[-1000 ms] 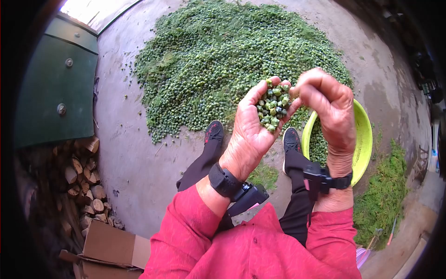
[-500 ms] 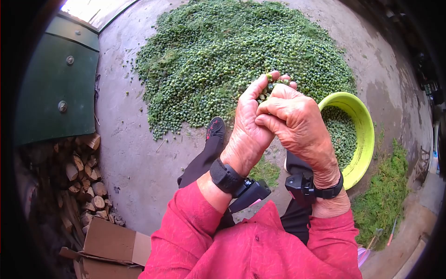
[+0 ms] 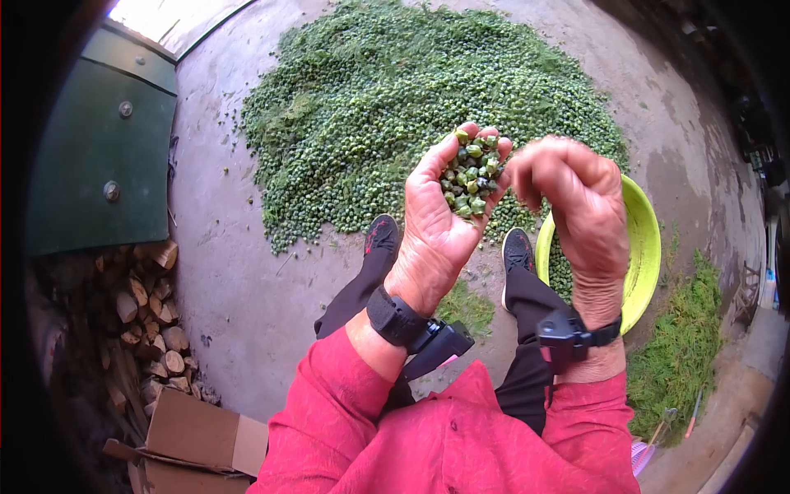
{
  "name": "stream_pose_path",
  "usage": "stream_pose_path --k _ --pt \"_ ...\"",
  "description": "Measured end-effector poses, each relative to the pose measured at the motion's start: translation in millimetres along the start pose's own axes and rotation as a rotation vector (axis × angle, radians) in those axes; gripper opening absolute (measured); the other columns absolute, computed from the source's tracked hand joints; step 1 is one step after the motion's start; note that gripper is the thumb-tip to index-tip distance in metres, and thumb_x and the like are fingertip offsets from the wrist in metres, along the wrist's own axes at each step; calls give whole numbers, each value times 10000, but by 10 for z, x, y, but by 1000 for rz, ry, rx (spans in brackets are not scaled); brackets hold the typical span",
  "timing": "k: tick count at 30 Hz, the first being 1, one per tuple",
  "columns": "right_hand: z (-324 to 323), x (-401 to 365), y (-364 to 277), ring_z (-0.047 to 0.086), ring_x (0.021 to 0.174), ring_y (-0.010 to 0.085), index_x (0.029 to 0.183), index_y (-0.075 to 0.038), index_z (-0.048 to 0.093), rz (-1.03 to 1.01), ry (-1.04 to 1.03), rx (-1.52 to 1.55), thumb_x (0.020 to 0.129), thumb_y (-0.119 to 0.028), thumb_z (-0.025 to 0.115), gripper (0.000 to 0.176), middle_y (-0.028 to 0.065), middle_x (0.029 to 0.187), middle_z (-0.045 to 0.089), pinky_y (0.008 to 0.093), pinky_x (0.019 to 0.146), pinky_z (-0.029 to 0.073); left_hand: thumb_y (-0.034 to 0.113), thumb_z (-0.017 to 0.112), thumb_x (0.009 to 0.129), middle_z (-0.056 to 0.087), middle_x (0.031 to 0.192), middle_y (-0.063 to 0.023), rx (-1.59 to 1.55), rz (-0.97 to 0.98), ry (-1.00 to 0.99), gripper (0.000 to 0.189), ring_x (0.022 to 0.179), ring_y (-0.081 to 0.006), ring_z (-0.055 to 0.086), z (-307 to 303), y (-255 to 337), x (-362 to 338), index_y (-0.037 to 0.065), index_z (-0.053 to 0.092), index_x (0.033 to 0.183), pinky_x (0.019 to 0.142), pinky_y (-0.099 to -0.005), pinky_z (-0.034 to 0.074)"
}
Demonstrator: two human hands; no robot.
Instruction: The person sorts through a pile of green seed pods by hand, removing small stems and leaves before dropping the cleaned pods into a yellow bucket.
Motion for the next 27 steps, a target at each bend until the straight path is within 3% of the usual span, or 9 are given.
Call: stream_pose_path --k 1,3,6,9,14,17,19,25,27 --pt "26 47 75 588 787 103 930 -11 670 -68 190 -99 804 -89 671 149 42 851 658 253 748 472 162 489 918 624 988 -132 12 25 -5 179 939 -274 619 18 12 -7 52 552 1045 857 -445 527" --pt "-12 86 262 586 904 149 997 -23 656 -262 294 -431 821 -56 638 179 75 1000 625 283 812 473 156 497 910 627 987 -121 51 32 -34 199 935 -258 623 13 19 -5 51 539 1074 838 -433 538" --pt "45 66 335 569 998 209 1023 -39 653 -286 300 -578 817 -34 625 207 110 1097 575 311 849 469 177 508 905 641 1021 -126 108 16 -28 224 940 -255 626 -26 20 -9 49 590 1070 823 -433 530" --pt "119 61 269 561 1029 243 1037 -57 655 -372 292 -731 811 -20 617 232 127 1109 564 323 857 467 236 506 916 644 979 -64 167 34 25 220 908 -190 619 22 -2 -47 89 575 1065 783 -386 534" --pt "131 67 259 561 1032 262 1017 -63 661 -367 322 -732 800 -15 619 225 138 1123 559 337 865 464 301 477 937 646 973 -53 111 -1 -20 264 898 -188 617 -38 1 -21 99 593 1061 780 -384 527" --pt "137 64 248 549 1051 284 988 -57 670 -478 291 -827 772 -18 637 221 150 1149 558 349 865 466 317 454 948 641 990 -60 110 -3 -29 290 916 -197 613 -30 -1 2 96 587 1079 807 -377 520" --pt "178 55 258 532 1067 299 961 -57 681 -587 240 -1126 740 -30 659 224 159 1176 557 358 869 463 317 441 953 636 1012 -68 113 0 -38 301 934 -203 609 3 -27 6 91 579 1096 822 -372 516" --pt "150 35 205 538 1065 272 940 -56 689 -516 76 -798 732 -31 673 210 156 1181 567 348 886 455 301 398 967 595 1135 -106 71 5 -90 320 1032 -227 577 25 -18 -26 81 529 1159 844 -380 509" --pt "73 50 203 552 1071 262 940 -59 689 -436 276 -716 763 -20 657 184 148 1162 577 349 891 453 304 416 959 595 1119 -150 31 0 -52 344 1015 -280 591 8 -18 -29 53 545 1155 862 -451 504"
Point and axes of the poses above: each hand's wrist, its own x-axis towards the middle knuckle, its own z-axis out of the palm, y = z × x, the point moved 2 cm from there along x, towards the middle knuckle
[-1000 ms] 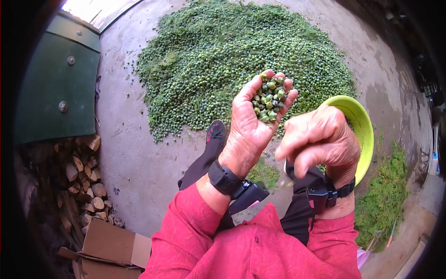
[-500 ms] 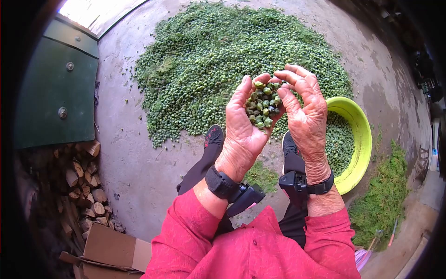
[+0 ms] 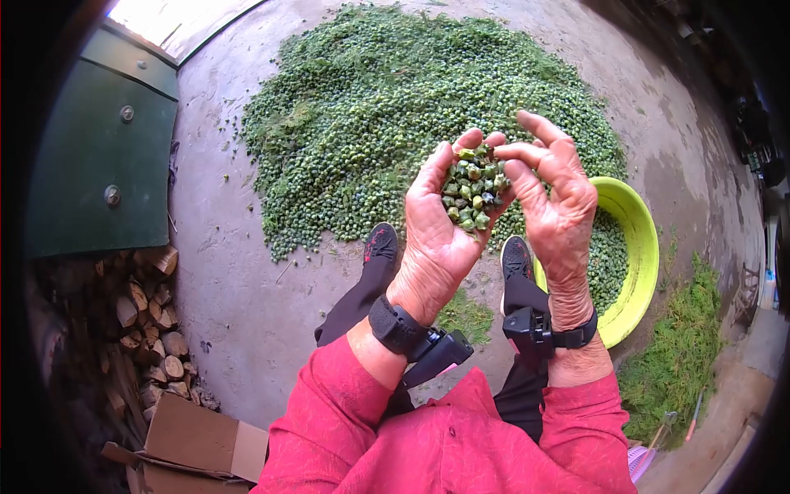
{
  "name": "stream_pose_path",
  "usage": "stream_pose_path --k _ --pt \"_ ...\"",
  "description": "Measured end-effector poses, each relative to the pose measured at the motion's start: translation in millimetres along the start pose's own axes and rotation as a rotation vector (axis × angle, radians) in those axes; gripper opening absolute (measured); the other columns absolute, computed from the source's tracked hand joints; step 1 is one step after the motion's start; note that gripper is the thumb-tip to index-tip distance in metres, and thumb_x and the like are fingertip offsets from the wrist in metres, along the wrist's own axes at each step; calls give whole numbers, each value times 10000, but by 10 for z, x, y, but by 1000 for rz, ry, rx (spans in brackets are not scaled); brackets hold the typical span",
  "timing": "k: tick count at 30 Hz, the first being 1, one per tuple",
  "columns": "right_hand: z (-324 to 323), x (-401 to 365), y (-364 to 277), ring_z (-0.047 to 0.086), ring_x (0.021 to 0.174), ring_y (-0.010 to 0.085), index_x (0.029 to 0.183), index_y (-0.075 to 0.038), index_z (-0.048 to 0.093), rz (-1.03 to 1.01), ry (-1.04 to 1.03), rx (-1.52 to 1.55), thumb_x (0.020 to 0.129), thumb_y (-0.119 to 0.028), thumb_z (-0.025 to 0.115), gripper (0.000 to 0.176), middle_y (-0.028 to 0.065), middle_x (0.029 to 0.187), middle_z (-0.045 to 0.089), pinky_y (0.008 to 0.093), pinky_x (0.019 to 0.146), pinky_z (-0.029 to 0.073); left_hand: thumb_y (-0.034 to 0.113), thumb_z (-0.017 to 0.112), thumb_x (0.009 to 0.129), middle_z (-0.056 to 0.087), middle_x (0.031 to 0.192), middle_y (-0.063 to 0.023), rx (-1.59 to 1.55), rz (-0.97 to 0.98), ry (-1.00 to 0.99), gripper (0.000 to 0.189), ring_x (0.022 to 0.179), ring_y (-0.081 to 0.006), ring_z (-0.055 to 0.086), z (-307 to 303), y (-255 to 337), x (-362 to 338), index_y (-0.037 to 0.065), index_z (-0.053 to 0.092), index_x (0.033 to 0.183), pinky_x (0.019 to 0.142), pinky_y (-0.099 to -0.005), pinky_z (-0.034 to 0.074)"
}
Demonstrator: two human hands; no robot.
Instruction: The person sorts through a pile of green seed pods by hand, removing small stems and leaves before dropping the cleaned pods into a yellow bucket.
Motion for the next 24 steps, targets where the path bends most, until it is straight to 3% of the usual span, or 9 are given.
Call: stream_pose_path --k 4,9,11,14,24 --pt "14 1 51 565 1066 250 932 -73 688 143 66 21 794 -19 634 158 150 1132 585 339 877 463 308 419 957 622 1059 -120 -10 -38 -18 330 977 -253 610 -16 -21 -1 83 553 1158 842 -444 513" --pt "2 9 47 582 1034 252 934 -79 690 68 69 -69 793 -18 635 163 156 1149 576 333 850 477 313 419 957 622 1052 -109 -6 -69 -31 337 968 -240 611 -51 -21 1 82 549 1165 837 -441 514" --pt "-8 15 15 538 1097 218 976 -81 688 11 5 -65 831 -18 609 177 128 1210 543 323 902 442 314 419 957 620 1054 -104 -17 -82 -49 341 963 -235 611 -52 -30 4 80 545 1171 833 -438 516" --pt "-7 24 2 522 1132 238 961 -78 683 -2 -63 -187 821 -4 610 174 141 1246 524 331 926 433 313 419 958 615 1065 -96 16 -70 -20 352 956 -227 611 -50 -39 7 71 536 1186 818 -429 521" --pt "-42 34 74 507 1156 269 930 -68 657 92 -67 0 820 -24 617 125 135 1246 520 352 965 409 314 408 963 609 1076 -92 45 -84 -25 355 972 -225 604 -63 -73 9 60 532 1179 840 -416 513"
Point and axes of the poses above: each hand's wrist, its own x-axis towards the middle knuckle, its own z-axis out of the palm, y = z × x, the point moved 2 cm from there along x, towards the middle knuckle
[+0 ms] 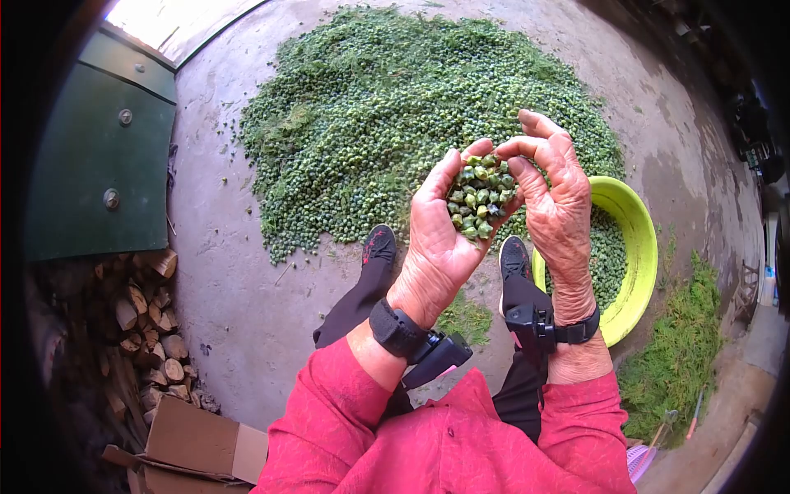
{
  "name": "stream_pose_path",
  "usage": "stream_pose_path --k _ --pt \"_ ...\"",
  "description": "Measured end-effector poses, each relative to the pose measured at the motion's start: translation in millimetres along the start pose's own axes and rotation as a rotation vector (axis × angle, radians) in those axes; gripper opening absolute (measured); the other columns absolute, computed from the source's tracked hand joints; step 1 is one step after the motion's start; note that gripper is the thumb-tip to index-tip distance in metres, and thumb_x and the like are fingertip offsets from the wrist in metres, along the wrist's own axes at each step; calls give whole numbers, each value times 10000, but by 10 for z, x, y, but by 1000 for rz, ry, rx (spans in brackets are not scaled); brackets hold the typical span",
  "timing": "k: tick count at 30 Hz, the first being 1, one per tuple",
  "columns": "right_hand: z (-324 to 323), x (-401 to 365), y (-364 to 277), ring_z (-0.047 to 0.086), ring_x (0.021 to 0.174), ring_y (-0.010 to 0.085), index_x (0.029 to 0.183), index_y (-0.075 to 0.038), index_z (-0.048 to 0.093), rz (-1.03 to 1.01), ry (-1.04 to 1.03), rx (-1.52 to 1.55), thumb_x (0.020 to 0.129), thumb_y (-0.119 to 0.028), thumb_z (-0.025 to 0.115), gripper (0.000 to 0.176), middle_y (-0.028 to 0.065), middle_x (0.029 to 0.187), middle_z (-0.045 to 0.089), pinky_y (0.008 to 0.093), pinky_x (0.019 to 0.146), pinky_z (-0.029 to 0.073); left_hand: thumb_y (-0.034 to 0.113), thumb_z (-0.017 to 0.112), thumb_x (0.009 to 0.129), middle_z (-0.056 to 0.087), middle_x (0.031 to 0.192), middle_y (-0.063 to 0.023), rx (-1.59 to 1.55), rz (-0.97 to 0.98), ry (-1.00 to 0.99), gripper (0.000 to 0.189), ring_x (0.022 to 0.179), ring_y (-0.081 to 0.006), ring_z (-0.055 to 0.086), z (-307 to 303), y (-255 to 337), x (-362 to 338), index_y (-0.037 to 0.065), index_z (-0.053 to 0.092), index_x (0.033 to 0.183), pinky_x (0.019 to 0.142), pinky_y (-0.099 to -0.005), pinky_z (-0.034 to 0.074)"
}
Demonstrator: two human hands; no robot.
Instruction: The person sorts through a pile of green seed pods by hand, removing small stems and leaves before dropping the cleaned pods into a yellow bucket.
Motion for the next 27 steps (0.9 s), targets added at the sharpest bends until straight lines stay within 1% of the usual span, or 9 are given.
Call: stream_pose_path --k 9,14,16,18,20,22,24,25,27 --pt "32 -10 62 525 1122 243 919 -54 644 -21 -66 -55 830 -28 611 98 123 1215 537 342 929 431 317 397 967 610 1077 -98 9 -9 8 357 966 -220 607 10 4 -10 57 541 1166 830 -413 521" --pt "10 -1 90 545 1043 177 921 -34 635 59 -16 81 879 -105 585 97 111 1190 546 303 882 447 319 380 972 609 1074 -97 3 -6 17 355 967 -218 609 14 5 -13 57 550 1141 823 -424 529" --pt "15 -6 94 548 1000 141 933 -26 630 80 -13 82 890 -131 584 123 85 1155 569 279 853 452 323 367 976 604 1083 -119 -33 -26 -31 354 986 -245 605 0 8 -9 54 534 1135 850 -450 519" --pt "50 -24 101 547 960 116 944 -19 624 292 -20 438 897 -133 583 129 59 1114 591 262 818 454 326 359 979 601 1089 -130 -52 -13 -15 356 999 -263 600 23 12 -12 52 524 1135 871 -461 508" --pt "38 -14 27 575 851 94 930 2 603 313 37 609 896 -72 569 88 80 1062 583 239 754 468 329 344 982 593 1100 -155 -91 17 0 358 1041 -311 579 53 28 -7 51 501 1144 926 -490 473" --pt "7 3 -7 549 747 62 933 -10 607 210 120 509 898 -49 558 72 13 881 622 202 657 445 296 346 975 574 1135 -201 -169 49 -47 360 1087 -352 545 14 81 29 25 519 1136 974 -526 424" --pt "-73 -4 -46 525 688 52 919 -14 612 277 -3 588 892 -51 571 62 -1 798 622 198 611 424 285 344 970 565 1148 -207 -184 92 -56 365 1127 -365 513 -10 145 32 9 518 1134 988 -535 404" --pt "-129 2 -126 504 646 50 898 -18 624 300 -166 598 873 -60 597 55 -1 766 622 203 589 412 282 345 969 565 1149 -208 -186 113 -63 368 1133 -368 508 -20 180 44 5 522 1133 989 -534 403" --pt "-190 -27 -196 556 666 77 858 -17 666 222 -584 514 798 -52 670 70 15 756 633 231 598 449 277 345 968 564 1152 -214 -235 135 -81 375 1141 -375 502 -43 244 53 -5 531 1131 998 -534 393"
Point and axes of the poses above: each hand's wrist, its own x-axis towards the middle knuckle, its own z-axis out of the palm, y = z × x, the point moved 2 cm from there along x, towards the middle knuckle
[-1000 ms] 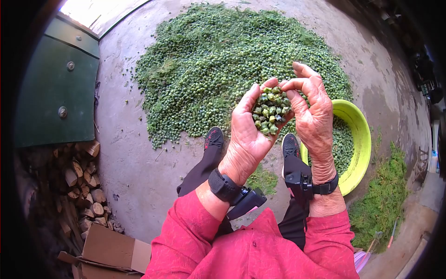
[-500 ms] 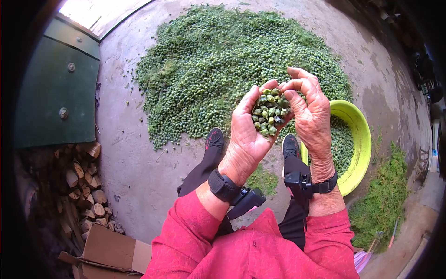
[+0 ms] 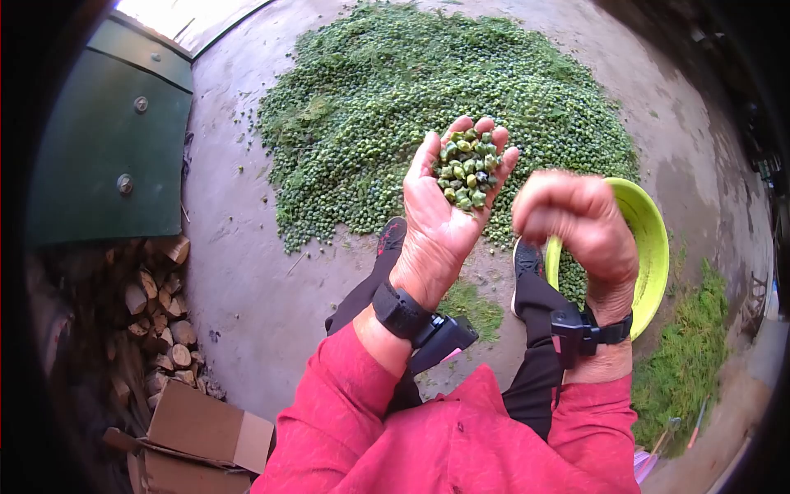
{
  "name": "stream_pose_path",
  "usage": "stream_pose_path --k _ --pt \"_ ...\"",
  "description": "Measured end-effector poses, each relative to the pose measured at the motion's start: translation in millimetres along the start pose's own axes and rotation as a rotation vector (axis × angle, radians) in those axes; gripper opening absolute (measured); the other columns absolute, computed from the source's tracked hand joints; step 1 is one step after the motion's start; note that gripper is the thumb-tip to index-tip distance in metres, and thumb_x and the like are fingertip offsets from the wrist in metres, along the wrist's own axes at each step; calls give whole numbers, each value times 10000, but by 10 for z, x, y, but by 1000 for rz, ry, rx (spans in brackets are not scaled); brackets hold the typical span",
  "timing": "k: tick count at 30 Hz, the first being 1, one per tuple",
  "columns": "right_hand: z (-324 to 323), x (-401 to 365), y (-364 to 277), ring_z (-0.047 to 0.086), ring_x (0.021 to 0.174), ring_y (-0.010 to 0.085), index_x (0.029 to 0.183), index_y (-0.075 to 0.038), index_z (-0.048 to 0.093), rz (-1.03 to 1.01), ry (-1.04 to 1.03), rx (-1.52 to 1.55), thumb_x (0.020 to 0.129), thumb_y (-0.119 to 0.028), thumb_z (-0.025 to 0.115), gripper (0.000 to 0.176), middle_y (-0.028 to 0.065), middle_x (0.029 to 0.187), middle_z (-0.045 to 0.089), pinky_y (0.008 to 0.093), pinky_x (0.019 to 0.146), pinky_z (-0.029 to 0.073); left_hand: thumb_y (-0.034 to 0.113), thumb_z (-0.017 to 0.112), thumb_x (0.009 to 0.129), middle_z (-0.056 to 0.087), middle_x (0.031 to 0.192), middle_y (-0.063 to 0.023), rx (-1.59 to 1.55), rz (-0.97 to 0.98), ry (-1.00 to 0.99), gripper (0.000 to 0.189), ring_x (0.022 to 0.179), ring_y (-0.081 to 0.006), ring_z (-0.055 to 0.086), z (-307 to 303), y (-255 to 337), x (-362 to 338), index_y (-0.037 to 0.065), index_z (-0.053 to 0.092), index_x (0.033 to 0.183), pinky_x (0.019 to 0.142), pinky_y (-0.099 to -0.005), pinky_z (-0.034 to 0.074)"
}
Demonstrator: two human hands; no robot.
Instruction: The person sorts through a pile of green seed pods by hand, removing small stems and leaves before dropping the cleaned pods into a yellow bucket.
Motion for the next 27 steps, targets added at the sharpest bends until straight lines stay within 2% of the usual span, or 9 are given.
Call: stream_pose_path --k 3,5,7,11,13,17,18,25,27 --pt "151 5 -35 608 709 104 840 -10 687 -45 -402 -111 733 -40 722 116 33 756 648 255 631 482 270 342 970 563 1154 -216 1 36 -15 369 1129 -371 511 19 82 14 -5 531 1127 1024 -533 368" --pt "241 19 -12 617 704 114 842 -8 683 -30 -393 -158 721 -30 724 130 60 761 657 253 639 484 273 343 971 565 1152 -214 -5 50 -6 369 1125 -370 514 42 116 5 -6 531 1123 1022 -531 370" --pt "274 61 109 627 707 134 844 0 675 18 63 -105 714 -16 719 138 90 779 657 254 646 486 276 345 972 566 1150 -211 -13 61 0 370 1122 -369 516 54 131 6 -7 531 1120 1020 -530 372" --pt "432 115 211 625 711 177 867 3 654 -92 284 -272 727 -6 695 146 97 797 643 273 644 484 294 354 972 571 1141 -202 31 97 28 375 1103 -360 529 54 127 3 -6 535 1104 996 -520 396" --pt "463 122 184 623 700 253 857 -6 643 -171 261 -437 727 -18 684 137 122 783 627 304 636 484 300 358 971 575 1132 -200 49 120 35 373 1085 -358 541 52 138 2 1 536 1105 977 -519 418" --pt "541 135 196 620 712 270 867 -12 632 -224 288 -525 751 -27 668 123 127 792 617 332 640 489 317 366 972 583 1107 -198 41 107 42 363 1066 -356 552 21 149 9 21 535 1098 947 -519 450" --pt "557 136 197 618 716 275 870 -14 626 -225 285 -544 755 -31 665 122 128 796 614 337 641 488 337 369 977 586 1082 -160 69 123 77 348 1019 -320 576 47 134 -10 46 494 1120 883 -474 502" --pt "473 141 57 619 711 262 849 -21 622 -100 237 -451 763 -46 664 99 118 779 615 335 636 484 327 368 980 586 1089 -159 62 126 78 351 1028 -312 579 87 159 -35 34 494 1126 904 -468 494" --pt "403 112 11 625 704 245 822 -19 633 14 -98 -362 763 -69 678 90 109 771 623 327 634 484 290 364 980 573 1101 -194 0 106 21 334 1068 -345 553 58 181 -23 12 515 1088 960 -499 453"
Point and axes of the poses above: each hand's wrist, its own x-axis towards the middle knuckle, its own z-axis out of the palm, y = z × x, the point moved 2 cm from there along x, towards the middle knuckle
